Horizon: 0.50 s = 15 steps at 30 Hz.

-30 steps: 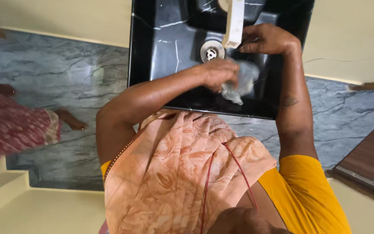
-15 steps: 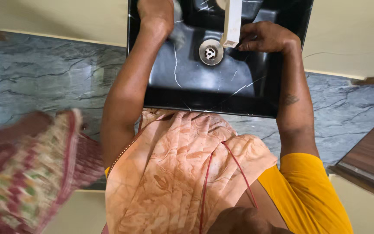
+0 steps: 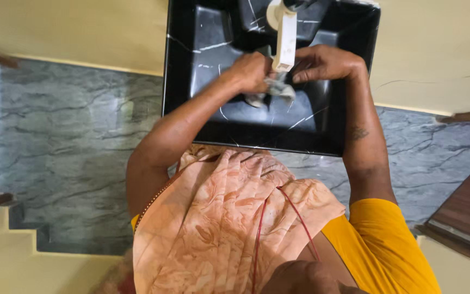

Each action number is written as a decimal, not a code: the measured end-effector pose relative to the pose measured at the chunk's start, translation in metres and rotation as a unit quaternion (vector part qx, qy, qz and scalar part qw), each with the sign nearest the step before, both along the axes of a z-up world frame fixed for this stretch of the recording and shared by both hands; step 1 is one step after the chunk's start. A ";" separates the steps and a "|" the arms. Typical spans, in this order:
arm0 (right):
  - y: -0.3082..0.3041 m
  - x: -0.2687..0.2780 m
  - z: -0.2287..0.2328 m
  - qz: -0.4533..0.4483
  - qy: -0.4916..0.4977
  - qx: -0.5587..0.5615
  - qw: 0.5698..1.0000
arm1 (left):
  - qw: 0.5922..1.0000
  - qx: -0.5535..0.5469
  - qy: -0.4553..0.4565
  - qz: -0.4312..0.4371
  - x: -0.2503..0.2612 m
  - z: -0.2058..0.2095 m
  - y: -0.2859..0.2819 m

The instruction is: The person scrubs a black bathroom sink with a cloth, focusing on the basin, drain, and faucet. They repeatedly wet the cloth under the running tap and wipe different sections of the sink surface.

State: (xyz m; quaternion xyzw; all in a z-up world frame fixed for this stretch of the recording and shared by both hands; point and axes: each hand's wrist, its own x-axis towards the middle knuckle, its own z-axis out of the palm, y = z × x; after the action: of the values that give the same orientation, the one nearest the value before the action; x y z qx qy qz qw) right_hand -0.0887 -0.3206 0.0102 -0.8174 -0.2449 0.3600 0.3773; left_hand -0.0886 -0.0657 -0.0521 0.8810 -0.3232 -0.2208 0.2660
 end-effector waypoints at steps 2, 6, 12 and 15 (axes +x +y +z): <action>0.003 -0.002 0.002 0.006 0.053 0.094 0.994 | 0.984 -0.158 0.042 0.067 -0.008 -0.002 -0.008; 0.014 -0.005 0.004 -0.004 -0.051 0.035 0.998 | 0.905 -0.397 0.142 0.058 -0.016 -0.011 -0.024; 0.000 -0.007 0.012 -0.099 -0.067 -0.119 0.986 | 0.995 -0.089 0.027 -0.049 -0.002 0.013 -0.006; -0.012 -0.004 0.012 -0.087 -0.127 -0.053 0.987 | 0.997 0.069 -0.033 -0.029 0.002 0.038 0.019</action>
State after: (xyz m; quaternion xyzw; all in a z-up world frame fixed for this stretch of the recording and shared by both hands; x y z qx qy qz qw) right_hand -0.0924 -0.3327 0.0221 -0.8935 -0.1990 0.2320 0.3291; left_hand -0.0861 -0.0466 -0.0136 0.8943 -0.3411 -0.2211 0.1869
